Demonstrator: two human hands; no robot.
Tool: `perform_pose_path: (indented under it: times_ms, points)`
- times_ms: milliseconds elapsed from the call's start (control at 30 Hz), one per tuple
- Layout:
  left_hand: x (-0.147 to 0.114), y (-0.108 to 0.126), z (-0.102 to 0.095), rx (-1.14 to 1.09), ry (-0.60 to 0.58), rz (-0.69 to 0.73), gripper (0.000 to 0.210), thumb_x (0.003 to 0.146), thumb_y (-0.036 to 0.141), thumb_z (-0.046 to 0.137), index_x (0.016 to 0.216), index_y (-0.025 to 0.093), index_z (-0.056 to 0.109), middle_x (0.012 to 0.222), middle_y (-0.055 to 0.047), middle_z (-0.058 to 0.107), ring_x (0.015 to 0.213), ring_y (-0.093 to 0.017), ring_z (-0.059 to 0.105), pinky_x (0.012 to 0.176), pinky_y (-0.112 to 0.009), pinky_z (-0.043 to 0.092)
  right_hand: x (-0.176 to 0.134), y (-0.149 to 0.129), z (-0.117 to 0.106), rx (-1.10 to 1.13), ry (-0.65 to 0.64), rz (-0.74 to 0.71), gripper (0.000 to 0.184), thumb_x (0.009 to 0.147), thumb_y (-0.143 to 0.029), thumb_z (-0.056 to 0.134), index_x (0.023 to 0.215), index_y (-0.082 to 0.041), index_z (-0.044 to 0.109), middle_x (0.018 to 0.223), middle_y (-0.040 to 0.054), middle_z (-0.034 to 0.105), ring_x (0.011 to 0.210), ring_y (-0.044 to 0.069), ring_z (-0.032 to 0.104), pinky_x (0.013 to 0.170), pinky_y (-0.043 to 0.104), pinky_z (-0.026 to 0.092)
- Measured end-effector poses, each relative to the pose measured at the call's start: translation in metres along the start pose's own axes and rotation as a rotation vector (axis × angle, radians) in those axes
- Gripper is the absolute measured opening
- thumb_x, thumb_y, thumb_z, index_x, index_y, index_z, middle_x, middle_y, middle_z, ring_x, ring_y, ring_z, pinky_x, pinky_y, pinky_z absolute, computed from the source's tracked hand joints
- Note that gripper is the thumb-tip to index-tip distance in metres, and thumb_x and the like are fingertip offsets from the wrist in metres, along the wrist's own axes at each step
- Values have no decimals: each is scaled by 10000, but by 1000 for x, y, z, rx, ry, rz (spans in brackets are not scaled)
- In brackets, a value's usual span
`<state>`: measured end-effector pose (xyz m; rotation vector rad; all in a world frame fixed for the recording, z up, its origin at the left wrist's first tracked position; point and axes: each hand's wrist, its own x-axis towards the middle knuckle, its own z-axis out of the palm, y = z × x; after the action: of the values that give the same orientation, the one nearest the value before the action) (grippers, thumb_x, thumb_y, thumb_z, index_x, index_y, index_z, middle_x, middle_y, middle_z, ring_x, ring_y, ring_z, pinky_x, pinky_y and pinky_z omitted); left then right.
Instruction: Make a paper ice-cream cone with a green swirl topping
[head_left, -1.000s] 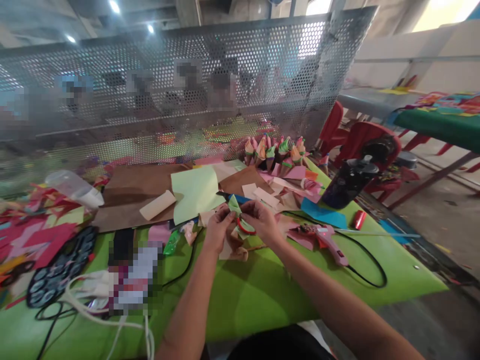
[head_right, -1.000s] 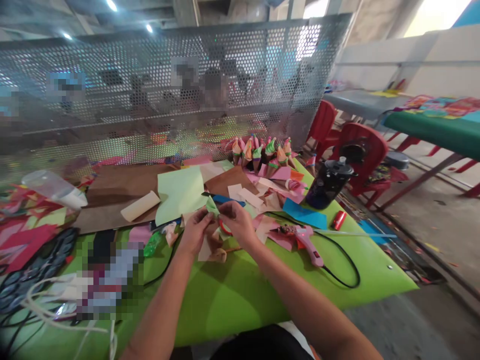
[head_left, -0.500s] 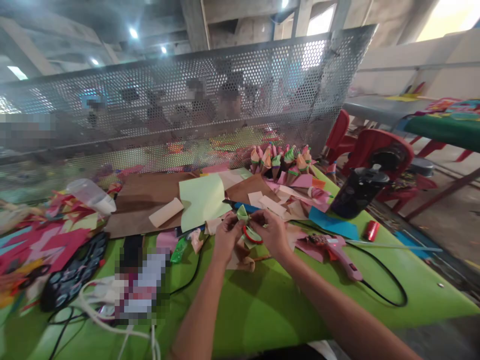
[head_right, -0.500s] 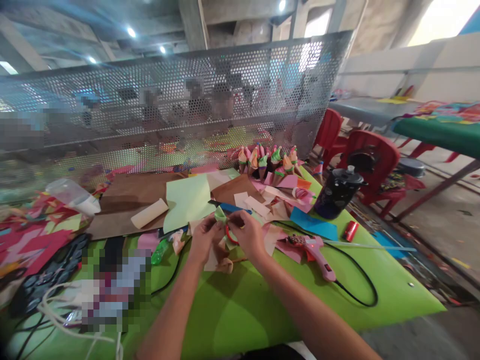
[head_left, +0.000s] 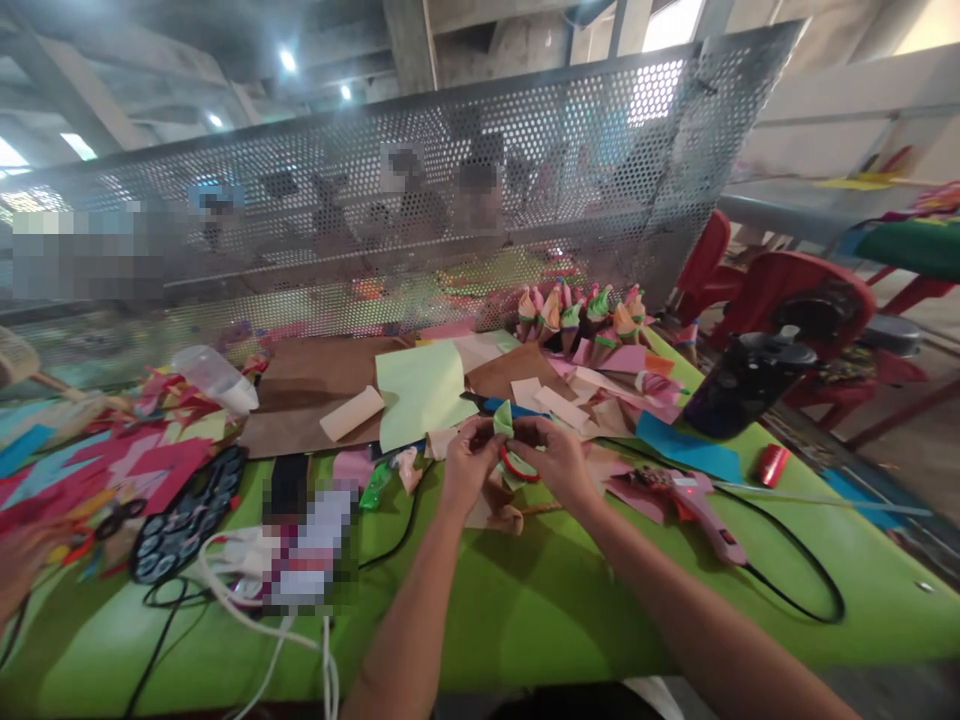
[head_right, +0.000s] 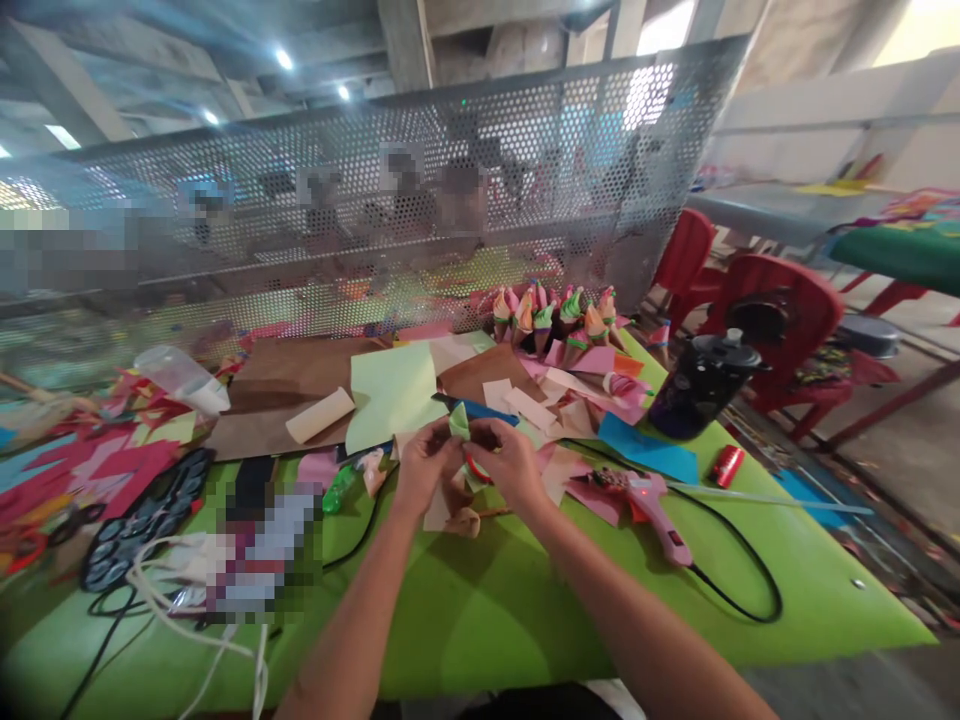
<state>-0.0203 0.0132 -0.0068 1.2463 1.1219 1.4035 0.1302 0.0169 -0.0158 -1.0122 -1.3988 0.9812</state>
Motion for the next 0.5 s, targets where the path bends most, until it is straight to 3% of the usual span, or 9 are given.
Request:
perform_pose_path:
  times_ms: [233,500]
  points:
    - [2,-5,-2,-100,-47,-24,317,659,388,869,870,173,769,910,-54,754,876,-197,676,886,-332,526,4,6,-2,-48,-31,-16,252,751,-401,723,896,-194,729,820,61,762,712,226,682,689,351,545]
    - [1,-4,-1,-83,-78,19,217,711,341,823,854,184,774,891,-42,735,866,-189,647,858,-317,509,4,1,-5,-174,31,-105,195,741,-364,696,854,-208,727,782,65,753,700,237,676,680,360,547]
